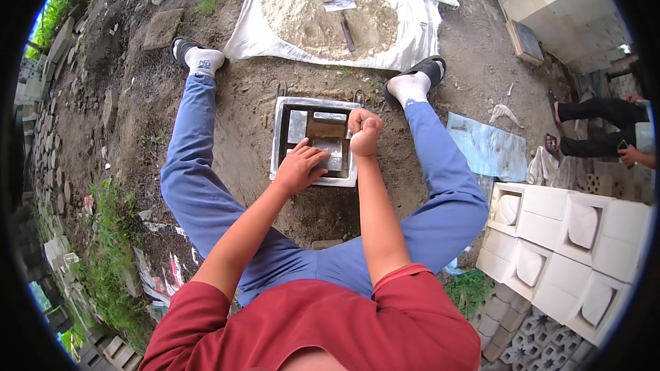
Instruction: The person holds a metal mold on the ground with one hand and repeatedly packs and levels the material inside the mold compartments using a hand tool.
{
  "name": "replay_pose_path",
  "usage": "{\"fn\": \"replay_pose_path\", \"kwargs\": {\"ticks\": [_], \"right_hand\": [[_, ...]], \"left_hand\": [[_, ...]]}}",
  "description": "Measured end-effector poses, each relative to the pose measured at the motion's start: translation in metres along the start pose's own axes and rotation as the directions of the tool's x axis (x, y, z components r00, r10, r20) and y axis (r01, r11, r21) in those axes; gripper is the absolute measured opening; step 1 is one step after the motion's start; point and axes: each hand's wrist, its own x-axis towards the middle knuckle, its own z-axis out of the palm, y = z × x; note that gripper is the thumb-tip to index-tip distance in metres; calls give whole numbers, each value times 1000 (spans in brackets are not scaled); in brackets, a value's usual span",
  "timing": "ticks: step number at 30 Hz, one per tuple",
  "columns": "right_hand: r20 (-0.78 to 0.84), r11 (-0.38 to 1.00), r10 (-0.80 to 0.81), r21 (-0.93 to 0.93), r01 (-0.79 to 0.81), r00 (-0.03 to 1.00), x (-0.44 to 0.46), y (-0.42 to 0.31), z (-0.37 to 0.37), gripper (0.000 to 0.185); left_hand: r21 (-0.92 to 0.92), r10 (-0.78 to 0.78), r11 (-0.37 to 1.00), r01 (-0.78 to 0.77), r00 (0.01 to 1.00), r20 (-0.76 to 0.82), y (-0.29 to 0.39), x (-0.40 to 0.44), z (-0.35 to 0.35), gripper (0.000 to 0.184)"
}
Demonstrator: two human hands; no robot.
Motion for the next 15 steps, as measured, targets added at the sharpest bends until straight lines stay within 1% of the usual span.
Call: {"fn": "replay_pose_path", "kwargs": {"ticks": [1,2,4,5,7,8,10,11,12,14,15], "right_hand": [[3,999,7,38,-8,1000,-1,-3,0,79],[20,1000,-2,0,2,1000,0,-5,1,77],[18,999,45,13,-46,999,5,-17,4,75],[19,999,40,14,-40,999,8,-26,5,75],[-21,998,54,18,-53,998,13,-54,12,74],[-34,998,57,19,-56,998,16,-65,14,74],[18,999,9,-52,-8,1000,19,-78,18,73],[33,997,-8,-76,10,999,16,-67,15,76],[36,990,-10,-140,15,999,10,-44,8,78],[47,985,-65,-155,72,997,1,-7,0,79],[44,984,-73,-162,79,996,6,-7,-1,79]], "left_hand": [[-15,2,1000,-2,1000,9,1,-5,-1,45],[-14,0,1000,1,999,41,0,-5,-1,45],[-5,-3,1000,3,999,41,1,-5,-2,45],[-2,0,1000,0,999,38,2,-4,-1,45],[-19,18,1000,-19,999,-51,1,-5,4,44],[-21,23,999,-24,999,-39,2,-2,2,44],[-33,-43,999,37,979,-200,7,12,-9,44],[4,-46,999,48,967,-250,8,25,-15,45],[60,-65,994,86,954,-293,1,38,-11,44],[166,-34,982,92,947,-320,-9,63,-15,41],[195,-17,978,76,958,-287,-20,71,-14,38]]}}
